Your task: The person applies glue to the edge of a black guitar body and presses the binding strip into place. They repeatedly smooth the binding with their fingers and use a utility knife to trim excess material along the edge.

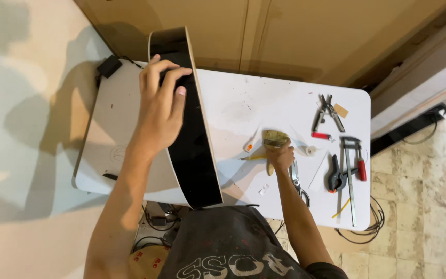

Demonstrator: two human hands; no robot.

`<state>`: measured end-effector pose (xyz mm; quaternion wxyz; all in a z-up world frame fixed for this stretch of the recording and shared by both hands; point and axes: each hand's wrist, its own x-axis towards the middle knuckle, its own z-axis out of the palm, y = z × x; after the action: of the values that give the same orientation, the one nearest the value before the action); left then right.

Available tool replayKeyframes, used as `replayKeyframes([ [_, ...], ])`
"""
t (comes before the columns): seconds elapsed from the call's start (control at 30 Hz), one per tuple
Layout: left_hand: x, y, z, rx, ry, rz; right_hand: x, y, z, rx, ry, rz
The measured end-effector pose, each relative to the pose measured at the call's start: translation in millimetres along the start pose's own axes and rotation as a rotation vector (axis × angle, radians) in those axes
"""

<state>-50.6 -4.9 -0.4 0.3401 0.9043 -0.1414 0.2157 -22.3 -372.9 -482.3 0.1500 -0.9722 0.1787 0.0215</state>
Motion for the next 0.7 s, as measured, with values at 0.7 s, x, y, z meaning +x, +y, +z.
replayKeyframes([
  [0.7, -2.1, 3.3, 7.5, 0.008, -0.055, -0.005, -7.9, -166.1, -395.2, 0.711, 0.013, -0.816],
])
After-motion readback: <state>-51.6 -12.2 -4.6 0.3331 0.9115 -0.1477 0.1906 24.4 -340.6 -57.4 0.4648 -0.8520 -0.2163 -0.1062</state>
